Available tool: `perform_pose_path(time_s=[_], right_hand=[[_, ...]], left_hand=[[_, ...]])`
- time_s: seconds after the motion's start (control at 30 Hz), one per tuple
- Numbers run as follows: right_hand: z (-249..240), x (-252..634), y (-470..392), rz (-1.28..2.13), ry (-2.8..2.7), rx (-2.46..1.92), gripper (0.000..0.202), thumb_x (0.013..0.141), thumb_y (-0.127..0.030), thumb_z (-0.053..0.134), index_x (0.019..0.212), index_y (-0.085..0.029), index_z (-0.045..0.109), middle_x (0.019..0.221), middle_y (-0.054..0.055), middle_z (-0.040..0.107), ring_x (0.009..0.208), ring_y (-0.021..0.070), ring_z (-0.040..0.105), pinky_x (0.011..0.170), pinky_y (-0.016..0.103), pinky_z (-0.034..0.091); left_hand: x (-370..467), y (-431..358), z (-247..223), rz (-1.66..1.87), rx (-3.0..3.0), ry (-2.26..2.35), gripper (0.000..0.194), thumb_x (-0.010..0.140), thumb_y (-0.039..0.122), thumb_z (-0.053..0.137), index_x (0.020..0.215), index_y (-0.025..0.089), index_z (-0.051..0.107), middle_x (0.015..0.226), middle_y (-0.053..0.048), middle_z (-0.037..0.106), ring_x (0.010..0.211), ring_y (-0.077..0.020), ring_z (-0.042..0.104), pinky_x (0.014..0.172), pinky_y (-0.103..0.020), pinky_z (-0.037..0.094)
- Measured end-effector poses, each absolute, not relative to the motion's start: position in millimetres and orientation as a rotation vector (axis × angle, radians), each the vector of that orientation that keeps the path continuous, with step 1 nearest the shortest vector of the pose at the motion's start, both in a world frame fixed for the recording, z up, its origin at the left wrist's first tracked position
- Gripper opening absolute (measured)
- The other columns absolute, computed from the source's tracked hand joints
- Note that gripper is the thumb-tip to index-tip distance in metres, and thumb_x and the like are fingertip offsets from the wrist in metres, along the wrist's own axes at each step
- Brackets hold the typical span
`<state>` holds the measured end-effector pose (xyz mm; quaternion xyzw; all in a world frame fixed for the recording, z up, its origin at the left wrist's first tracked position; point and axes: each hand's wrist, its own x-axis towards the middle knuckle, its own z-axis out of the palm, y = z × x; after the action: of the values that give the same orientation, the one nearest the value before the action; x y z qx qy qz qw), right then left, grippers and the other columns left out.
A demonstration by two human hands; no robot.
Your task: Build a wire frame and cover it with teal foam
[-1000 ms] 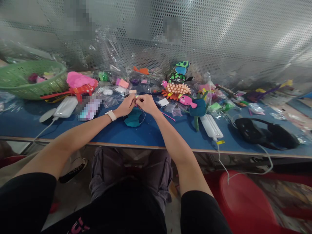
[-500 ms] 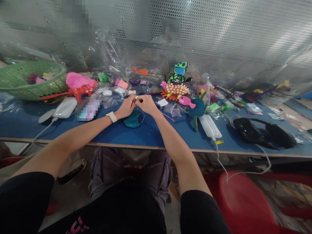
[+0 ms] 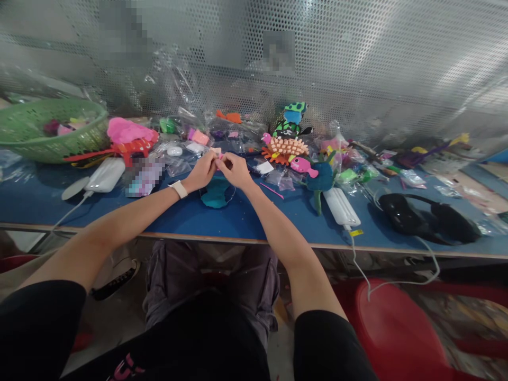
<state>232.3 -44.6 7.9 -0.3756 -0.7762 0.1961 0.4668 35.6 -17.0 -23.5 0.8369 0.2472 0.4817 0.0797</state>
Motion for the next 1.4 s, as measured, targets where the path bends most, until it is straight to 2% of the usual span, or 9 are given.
perform_pose_path(time_s=[0.1, 0.17, 0.4, 0.57, 0.77, 0.93, 1.1, 1.27, 1.4], right_hand=[[6.3, 229.3, -45.0, 0.551, -1.836, -0.941, 0.057, 0.106, -0.075, 0.071, 0.079, -0.027, 0.055, 0.08, 0.001, 0.062, 0.075, 0.0191, 0.057, 0.076, 0.037, 0.05], [7.4, 228.9, -45.0, 0.617, -1.823, -0.943, 0.06, 0.106, -0.08, 0.068, 0.082, -0.027, 0.055, 0.085, 0.003, 0.063, 0.08, 0.0206, 0.06, 0.076, 0.036, 0.054], [12.9, 229.9, -46.2, 0.651, -1.876, -0.933, 0.053, 0.116, -0.077, 0.053, 0.091, -0.03, 0.052, 0.089, 0.004, 0.061, 0.089, 0.0248, 0.063, 0.084, 0.039, 0.058], [9.8, 234.0, -44.0, 0.523, -1.958, -0.911, 0.044, 0.119, -0.063, 0.049, 0.09, -0.03, 0.047, 0.084, 0.002, 0.06, 0.081, 0.0229, 0.057, 0.082, 0.039, 0.052], [3.9, 235.8, -39.5, 0.512, -2.003, -0.912, 0.034, 0.117, -0.041, 0.05, 0.086, -0.029, 0.045, 0.077, -0.001, 0.058, 0.074, 0.0204, 0.055, 0.077, 0.036, 0.044], [4.4, 233.8, -41.7, 0.621, -2.013, -0.939, 0.036, 0.119, -0.043, 0.048, 0.085, -0.029, 0.049, 0.076, 0.0, 0.065, 0.073, 0.0196, 0.06, 0.078, 0.035, 0.049], [6.5, 236.0, -42.6, 0.628, -2.028, -0.893, 0.04, 0.119, -0.045, 0.047, 0.083, -0.028, 0.052, 0.074, 0.0, 0.065, 0.073, 0.0202, 0.062, 0.081, 0.035, 0.051], [4.0, 235.0, -40.9, 0.713, -1.952, -0.85, 0.031, 0.111, -0.035, 0.056, 0.081, -0.029, 0.051, 0.073, -0.001, 0.066, 0.067, 0.0186, 0.061, 0.073, 0.034, 0.051], [8.2, 231.9, -43.7, 0.745, -1.9, -0.859, 0.026, 0.102, -0.024, 0.055, 0.077, -0.029, 0.048, 0.073, 0.0, 0.068, 0.066, 0.0179, 0.064, 0.071, 0.032, 0.051]], left_hand=[[36.0, -17.7, -23.6, 1.435, 2.547, 0.768, 0.037, 0.126, 0.053, 0.03, 0.102, 0.029, 0.045, 0.106, -0.012, 0.063, 0.096, -0.0304, 0.063, 0.091, -0.053, 0.058], [35.6, -19.1, -22.1, 1.399, 2.565, 0.813, 0.031, 0.125, 0.047, 0.032, 0.105, 0.029, 0.046, 0.111, -0.014, 0.064, 0.102, -0.0323, 0.064, 0.096, -0.056, 0.059], [29.0, -21.8, -15.6, 1.375, 2.585, 0.936, 0.019, 0.118, 0.029, 0.053, 0.1, 0.028, 0.048, 0.106, -0.011, 0.066, 0.101, -0.0309, 0.066, 0.094, -0.052, 0.06], [30.8, -28.1, -12.3, 1.281, 2.64, 0.977, 0.015, 0.114, 0.024, 0.057, 0.101, 0.026, 0.052, 0.104, -0.011, 0.067, 0.091, -0.0277, 0.066, 0.083, -0.044, 0.057], [34.7, -25.9, -12.2, 1.302, 2.602, 0.895, 0.019, 0.114, 0.023, 0.05, 0.095, 0.027, 0.048, 0.094, -0.009, 0.065, 0.088, -0.0285, 0.065, 0.082, -0.044, 0.053], [33.1, -19.6, -15.2, 1.255, 2.517, 0.843, 0.026, 0.114, 0.028, 0.049, 0.089, 0.029, 0.04, 0.083, -0.005, 0.059, 0.079, -0.027, 0.06, 0.076, -0.045, 0.05], [30.8, -18.0, -15.0, 1.212, 2.506, 0.79, 0.033, 0.119, 0.039, 0.045, 0.088, 0.029, 0.043, 0.082, -0.006, 0.06, 0.076, -0.0262, 0.059, 0.076, -0.045, 0.051], [28.7, -22.6, -6.6, 1.299, 2.441, 0.804, 0.045, 0.124, 0.051, 0.037, 0.086, 0.029, 0.042, 0.075, -0.002, 0.053, 0.072, -0.0234, 0.056, 0.07, -0.042, 0.047], [27.6, -26.5, -0.2, 1.361, 2.448, 0.818, 0.041, 0.123, 0.046, 0.04, 0.086, 0.029, 0.04, 0.076, -0.001, 0.052, 0.072, -0.0226, 0.056, 0.072, -0.041, 0.046]])
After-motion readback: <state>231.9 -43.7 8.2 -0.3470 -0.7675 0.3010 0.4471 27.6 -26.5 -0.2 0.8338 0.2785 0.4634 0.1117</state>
